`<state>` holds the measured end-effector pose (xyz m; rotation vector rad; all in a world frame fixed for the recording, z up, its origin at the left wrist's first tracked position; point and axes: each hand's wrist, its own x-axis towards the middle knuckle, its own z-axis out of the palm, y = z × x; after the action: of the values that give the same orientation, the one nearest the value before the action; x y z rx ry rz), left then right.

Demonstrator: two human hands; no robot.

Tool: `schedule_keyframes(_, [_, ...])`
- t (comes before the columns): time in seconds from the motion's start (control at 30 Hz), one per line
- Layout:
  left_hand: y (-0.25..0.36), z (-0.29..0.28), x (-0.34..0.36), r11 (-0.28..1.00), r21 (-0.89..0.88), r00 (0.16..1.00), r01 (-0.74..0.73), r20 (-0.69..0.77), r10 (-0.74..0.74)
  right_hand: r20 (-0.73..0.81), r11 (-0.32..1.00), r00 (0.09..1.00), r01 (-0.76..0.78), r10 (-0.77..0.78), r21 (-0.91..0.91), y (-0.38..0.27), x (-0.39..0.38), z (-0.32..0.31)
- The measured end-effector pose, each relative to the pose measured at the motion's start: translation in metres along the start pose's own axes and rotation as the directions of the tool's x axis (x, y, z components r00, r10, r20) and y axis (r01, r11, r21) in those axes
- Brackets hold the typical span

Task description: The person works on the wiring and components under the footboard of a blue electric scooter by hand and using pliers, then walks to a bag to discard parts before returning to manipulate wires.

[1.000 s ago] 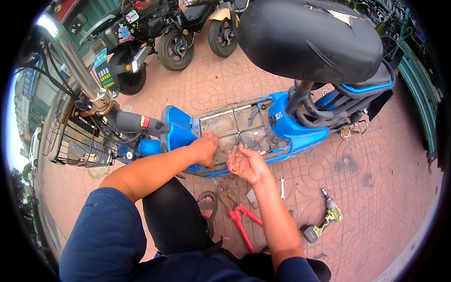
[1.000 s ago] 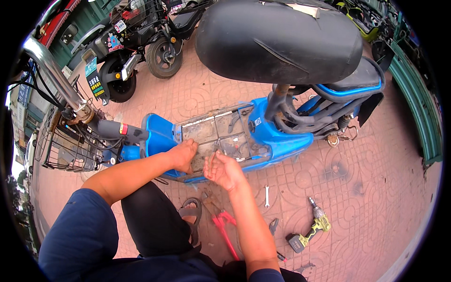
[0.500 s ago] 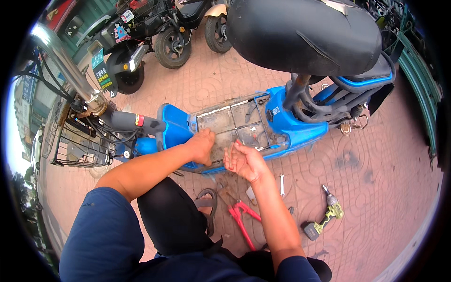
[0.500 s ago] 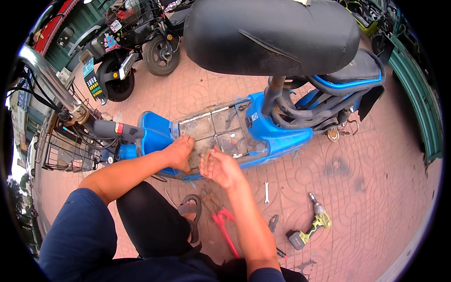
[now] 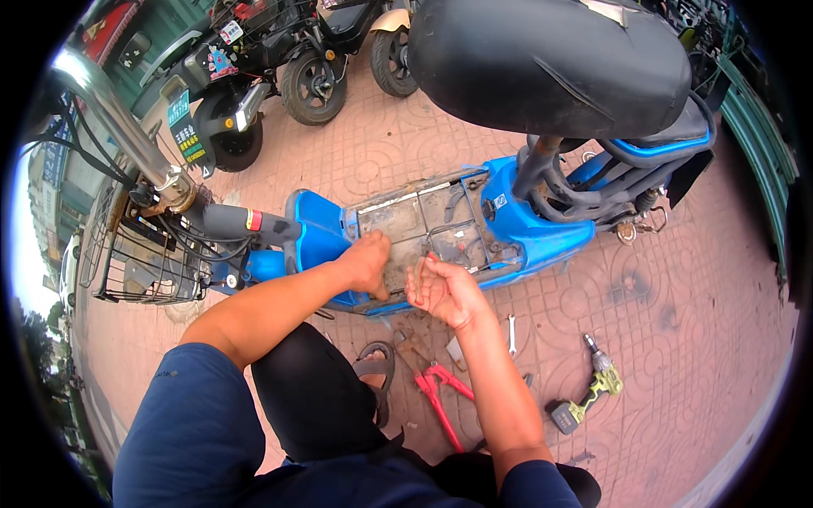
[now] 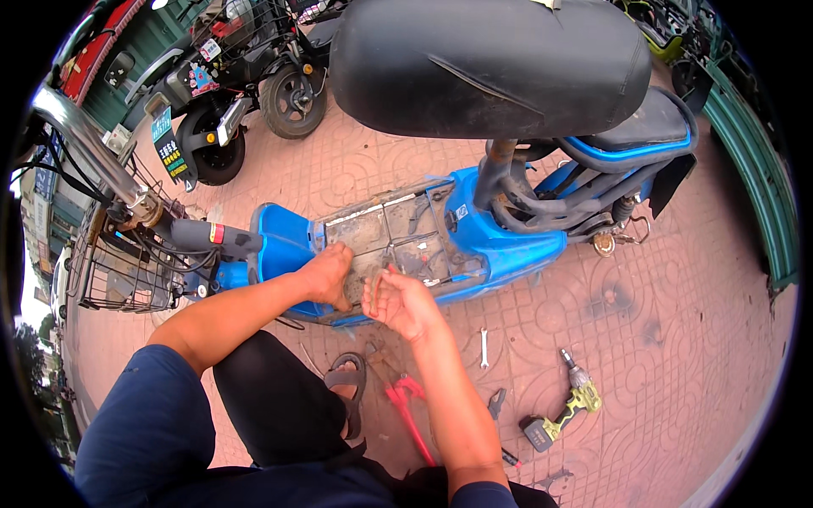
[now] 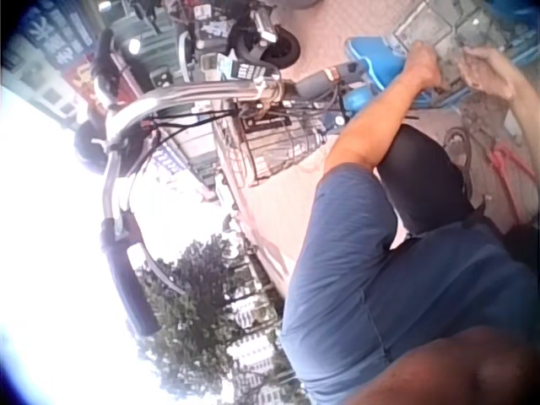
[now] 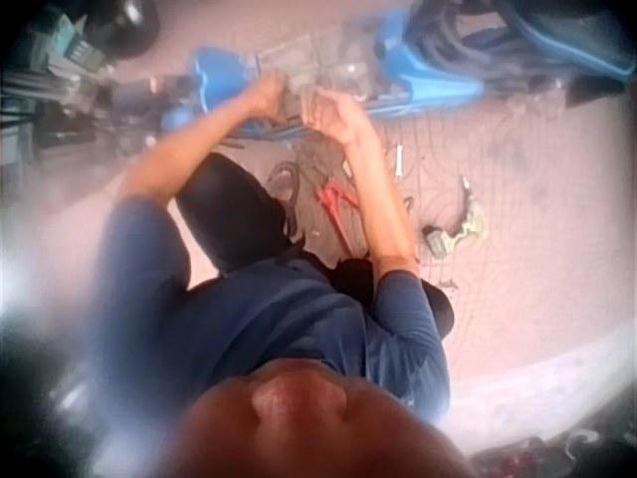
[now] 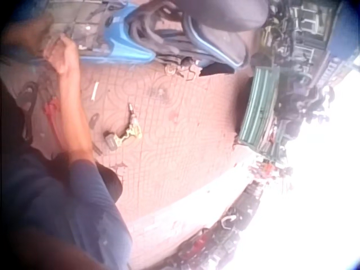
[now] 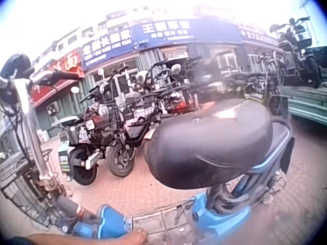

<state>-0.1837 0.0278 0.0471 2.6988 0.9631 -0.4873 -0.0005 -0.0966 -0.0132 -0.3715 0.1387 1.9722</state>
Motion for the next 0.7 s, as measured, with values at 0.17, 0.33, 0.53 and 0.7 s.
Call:
schedule_keyframes(0.17, [0.003,-0.007,0.0,1.0,-0.013,1.0,0.009,0.025,-0.009,-0.039,0.999,0.999,0.005,-0.007,-0.039,-0.001,0.006,0.002])
schedule_keyframes(0.33, [0.011,-0.005,-0.007,0.997,0.064,0.999,0.045,0.018,-0.047,0.017,0.999,1.0,0.0,0.001,-0.054,0.0,-0.002,-0.001])
schedule_keyframes(0.53, [0.004,0.008,-0.002,1.0,-0.017,0.999,0.024,-0.028,-0.024,-0.049,0.999,0.999,0.018,-0.02,-0.033,-0.002,0.003,0.008])
schedule_keyframes(0.7, [0.001,0.003,0.005,0.997,-0.058,0.999,0.041,0.017,-0.04,-0.03,1.0,1.0,0.008,-0.008,-0.013,-0.001,0.003,0.006])
